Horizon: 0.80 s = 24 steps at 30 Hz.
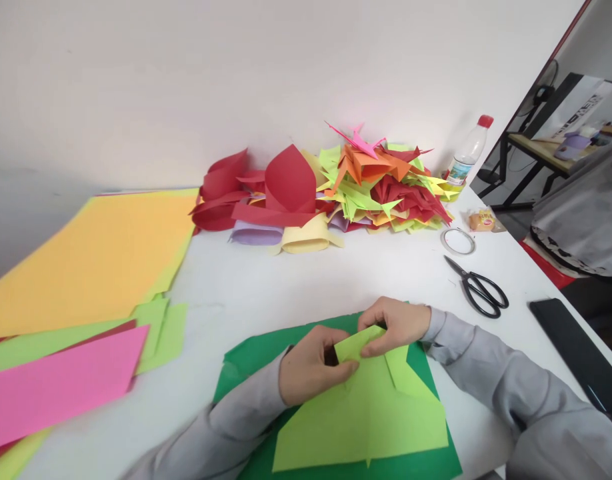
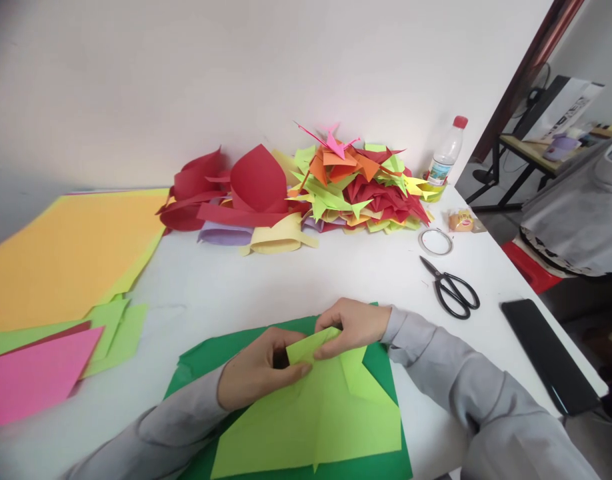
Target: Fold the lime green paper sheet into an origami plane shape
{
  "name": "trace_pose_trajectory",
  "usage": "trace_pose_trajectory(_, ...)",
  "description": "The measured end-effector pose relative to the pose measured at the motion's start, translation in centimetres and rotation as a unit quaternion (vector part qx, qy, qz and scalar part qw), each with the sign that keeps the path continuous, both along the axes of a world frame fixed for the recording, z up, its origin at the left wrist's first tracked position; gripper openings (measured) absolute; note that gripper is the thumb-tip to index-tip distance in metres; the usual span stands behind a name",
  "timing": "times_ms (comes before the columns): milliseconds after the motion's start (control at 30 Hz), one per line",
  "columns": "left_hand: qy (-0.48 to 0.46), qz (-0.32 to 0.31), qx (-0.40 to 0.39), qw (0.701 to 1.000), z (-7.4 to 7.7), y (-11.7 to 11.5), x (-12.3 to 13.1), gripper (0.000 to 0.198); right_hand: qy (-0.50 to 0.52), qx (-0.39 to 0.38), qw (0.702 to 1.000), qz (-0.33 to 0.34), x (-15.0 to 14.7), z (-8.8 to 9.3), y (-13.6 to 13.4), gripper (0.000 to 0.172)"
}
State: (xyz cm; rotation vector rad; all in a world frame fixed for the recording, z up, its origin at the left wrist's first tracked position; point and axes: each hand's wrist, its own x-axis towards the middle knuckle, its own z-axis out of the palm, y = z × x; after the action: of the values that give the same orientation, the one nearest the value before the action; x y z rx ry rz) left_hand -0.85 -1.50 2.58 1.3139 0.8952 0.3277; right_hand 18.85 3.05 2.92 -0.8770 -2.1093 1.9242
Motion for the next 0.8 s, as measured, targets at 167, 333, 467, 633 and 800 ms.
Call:
trace_pose_trajectory(167, 0.016, 0.007, 0.059, 0.998, -0.3, 0.0, 0.3, 0.034, -0.022, 0.024, 0.999, 0.003, -0.1, 0.4, -0.3, 0.019)
trace_pose_trajectory(333, 0.013, -0.010, 0.049, 0.999, -0.1, 0.2, 0.1, 0.033, -0.040, 0.053, 0.998, 0.016, 0.1, 0.2, -0.3, 0.013)
trace_pose_trajectory(467, 0.017, -0.015, 0.017, 1.000, 0.3, 0.4, -0.2, 0.031, -0.040, 0.065, 0.997, 0.028, 0.4, -0.1, 0.0, 0.015)
trace_pose_trajectory(633, 0.017, -0.015, -0.004, 1.000, 0.3, 0.6, -0.4, 0.030, -0.002, 0.024, 0.999, 0.040, 0.7, -0.2, 0.4, 0.021)
trace_pose_trajectory(800, 0.014, -0.023, -0.011, 1.000, 0.3, 0.7, -0.6, 0.029, 0.021, -0.050, 0.998, 0.043, 0.7, -0.5, 0.7, 0.023)
